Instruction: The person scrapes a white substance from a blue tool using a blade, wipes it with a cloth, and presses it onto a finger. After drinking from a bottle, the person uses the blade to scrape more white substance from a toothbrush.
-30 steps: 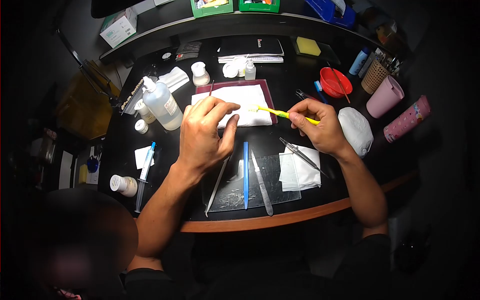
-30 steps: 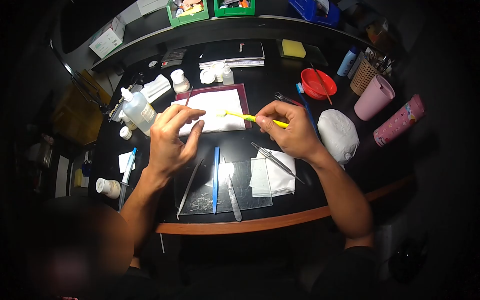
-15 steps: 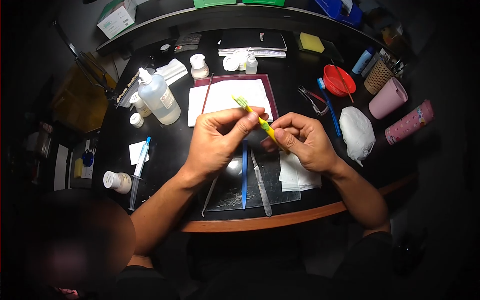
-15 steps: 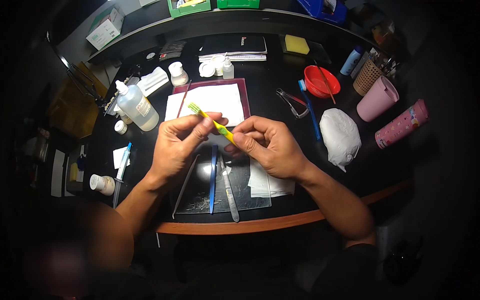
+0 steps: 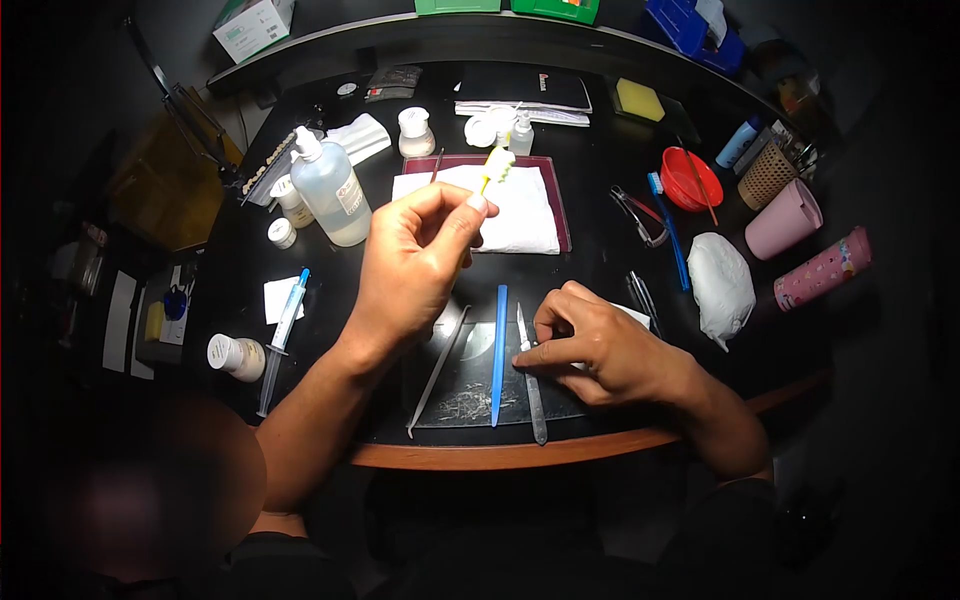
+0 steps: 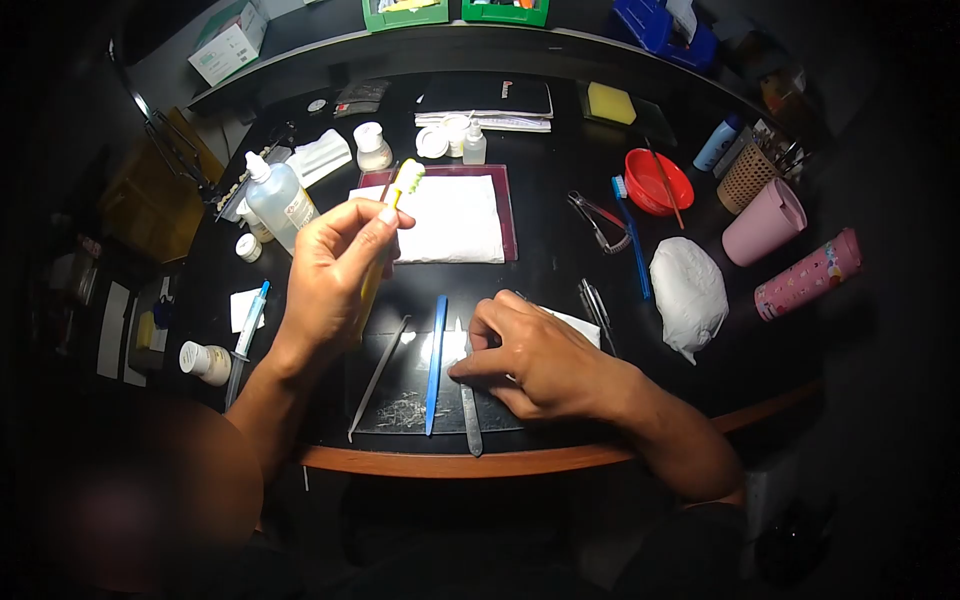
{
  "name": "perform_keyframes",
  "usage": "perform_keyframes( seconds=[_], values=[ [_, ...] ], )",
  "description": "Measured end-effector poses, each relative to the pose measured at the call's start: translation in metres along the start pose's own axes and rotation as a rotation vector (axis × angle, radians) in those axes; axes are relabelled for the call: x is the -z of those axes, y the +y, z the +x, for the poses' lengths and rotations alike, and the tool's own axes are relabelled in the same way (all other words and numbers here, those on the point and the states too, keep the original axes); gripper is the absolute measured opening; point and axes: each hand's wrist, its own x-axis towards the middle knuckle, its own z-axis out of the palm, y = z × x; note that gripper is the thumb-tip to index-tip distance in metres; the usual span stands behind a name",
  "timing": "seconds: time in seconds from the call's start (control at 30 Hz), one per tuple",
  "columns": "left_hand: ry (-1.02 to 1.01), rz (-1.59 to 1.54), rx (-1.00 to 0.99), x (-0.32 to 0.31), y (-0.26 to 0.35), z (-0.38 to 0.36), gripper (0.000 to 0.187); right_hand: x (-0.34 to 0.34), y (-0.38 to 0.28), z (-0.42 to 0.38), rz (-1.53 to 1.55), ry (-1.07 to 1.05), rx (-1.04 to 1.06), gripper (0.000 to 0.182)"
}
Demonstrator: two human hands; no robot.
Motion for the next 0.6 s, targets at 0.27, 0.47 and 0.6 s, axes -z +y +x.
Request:
perform_keyframes(
  seconds=[0.27,0.47,0.6],
  values=[
    [-0.094,0.11,0.025,-0.008,0.002,-0.008,0.018,0.02,-0.009,-0.007,0.068,-0.132,-0.061,0.014],
    [-0.079,0.126,0.041,-0.009,0.003,-0.007,0.018,0.02,-0.001,-0.008,0.149,-0.221,-0.017,0.018],
    [-0.033,0.311,-0.102,-0.01,0.002,-0.008,0.015,0.022,-0.003,-0.009,0.142,-0.25,0.018,0.025]
  ],
)
